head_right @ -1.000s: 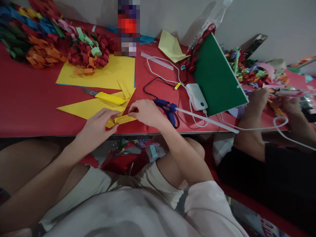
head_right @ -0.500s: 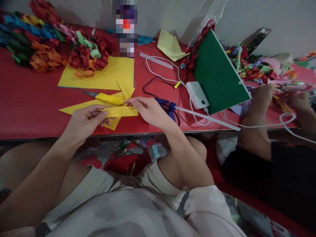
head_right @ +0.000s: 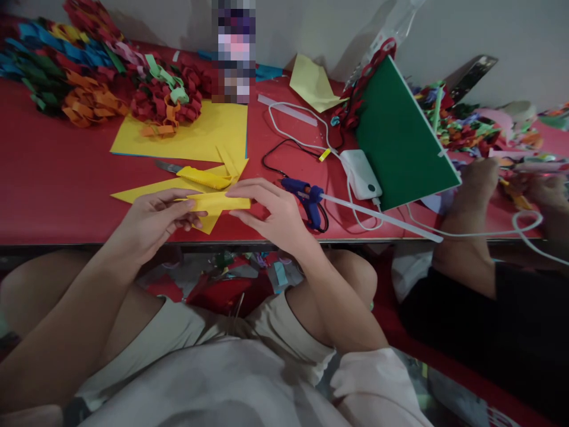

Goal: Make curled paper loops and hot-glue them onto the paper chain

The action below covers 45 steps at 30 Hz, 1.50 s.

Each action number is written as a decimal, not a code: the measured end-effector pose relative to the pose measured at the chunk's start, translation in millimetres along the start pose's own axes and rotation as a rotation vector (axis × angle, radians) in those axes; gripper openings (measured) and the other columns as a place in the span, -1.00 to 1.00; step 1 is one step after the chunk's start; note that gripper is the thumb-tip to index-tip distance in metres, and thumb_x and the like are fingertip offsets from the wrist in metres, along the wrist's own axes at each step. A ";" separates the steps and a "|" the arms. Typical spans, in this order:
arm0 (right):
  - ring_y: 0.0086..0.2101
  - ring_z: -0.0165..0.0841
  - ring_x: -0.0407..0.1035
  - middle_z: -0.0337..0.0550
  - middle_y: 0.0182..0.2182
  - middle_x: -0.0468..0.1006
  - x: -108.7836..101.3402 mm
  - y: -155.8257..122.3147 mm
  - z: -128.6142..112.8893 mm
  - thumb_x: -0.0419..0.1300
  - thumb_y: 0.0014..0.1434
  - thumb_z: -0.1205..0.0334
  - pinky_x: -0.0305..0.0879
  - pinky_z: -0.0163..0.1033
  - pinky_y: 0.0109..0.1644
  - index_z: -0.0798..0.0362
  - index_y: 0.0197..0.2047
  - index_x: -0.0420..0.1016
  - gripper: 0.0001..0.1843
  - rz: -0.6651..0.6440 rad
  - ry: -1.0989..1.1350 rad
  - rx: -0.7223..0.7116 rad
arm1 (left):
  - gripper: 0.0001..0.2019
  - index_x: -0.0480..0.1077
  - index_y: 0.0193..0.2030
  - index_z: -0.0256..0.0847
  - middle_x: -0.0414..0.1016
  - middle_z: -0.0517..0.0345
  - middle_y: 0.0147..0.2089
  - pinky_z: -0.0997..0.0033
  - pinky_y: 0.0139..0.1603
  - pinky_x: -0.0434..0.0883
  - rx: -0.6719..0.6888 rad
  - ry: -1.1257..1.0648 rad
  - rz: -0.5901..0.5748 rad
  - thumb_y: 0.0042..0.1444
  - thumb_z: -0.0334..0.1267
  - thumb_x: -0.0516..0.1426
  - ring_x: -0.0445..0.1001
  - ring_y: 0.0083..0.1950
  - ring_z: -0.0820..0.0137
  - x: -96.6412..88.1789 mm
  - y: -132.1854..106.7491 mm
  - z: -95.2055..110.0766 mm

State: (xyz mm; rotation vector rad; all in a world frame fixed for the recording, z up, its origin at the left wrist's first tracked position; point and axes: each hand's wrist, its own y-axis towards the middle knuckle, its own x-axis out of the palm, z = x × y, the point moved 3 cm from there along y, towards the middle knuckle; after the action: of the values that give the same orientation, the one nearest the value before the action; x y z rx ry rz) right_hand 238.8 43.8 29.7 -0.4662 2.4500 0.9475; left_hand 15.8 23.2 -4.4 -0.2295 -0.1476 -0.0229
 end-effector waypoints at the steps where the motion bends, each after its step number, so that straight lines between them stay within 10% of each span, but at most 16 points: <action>1: 0.01 -0.27 0.52 -0.11 -0.04 0.63 -0.3 -0.4 -0.1 0.32 0.26 0.20 0.47 -0.09 0.14 -0.07 -0.01 0.55 -0.78 0.010 -0.008 -0.005 | -0.76 0.60 -0.13 -0.23 0.64 0.12 -0.38 0.56 -0.43 0.46 0.000 -0.007 -0.001 0.05 -0.24 0.36 0.58 -0.43 0.44 -0.2 -0.2 0.2; 22: -0.18 -0.34 0.52 -0.12 -0.20 0.62 -3.0 -5.3 -1.3 0.34 0.23 0.19 0.43 -0.23 -0.06 0.03 -0.13 0.52 -0.83 0.022 -0.150 0.037 | -0.70 0.53 -0.02 -0.22 0.64 0.09 -0.25 0.40 -0.16 0.57 0.094 0.116 -0.095 0.19 -0.10 0.29 0.63 -0.28 0.37 -0.2 -4.4 2.5; 32: -0.23 -0.33 0.51 -0.13 -0.21 0.63 -0.3 -4.6 -4.2 0.33 0.23 0.16 0.45 -0.21 -0.10 -0.01 -0.14 0.53 -0.85 0.024 -0.131 0.051 | -0.44 0.32 0.22 -0.11 0.60 0.02 -0.04 0.38 -0.10 0.54 0.276 0.387 -0.092 0.11 -0.09 0.32 0.61 -0.09 0.27 9.5 -14.1 10.1; 45: -0.16 -0.30 0.53 -0.09 -0.19 0.63 -1.3 -2.2 -14.7 0.32 0.24 0.21 0.48 -0.19 -0.05 -0.01 -0.10 0.57 -0.85 0.002 -0.136 -0.038 | -0.57 0.47 0.13 -0.10 0.56 0.05 0.05 0.39 0.04 0.45 0.547 0.633 0.007 0.14 -0.08 0.31 0.53 -0.02 0.30 5.8 -16.8 16.3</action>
State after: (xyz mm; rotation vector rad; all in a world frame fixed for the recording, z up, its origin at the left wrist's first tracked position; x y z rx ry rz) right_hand 236.4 32.2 38.8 -0.3991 2.3151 0.9946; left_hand 18.5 10.5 16.0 0.3283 0.4754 -0.0458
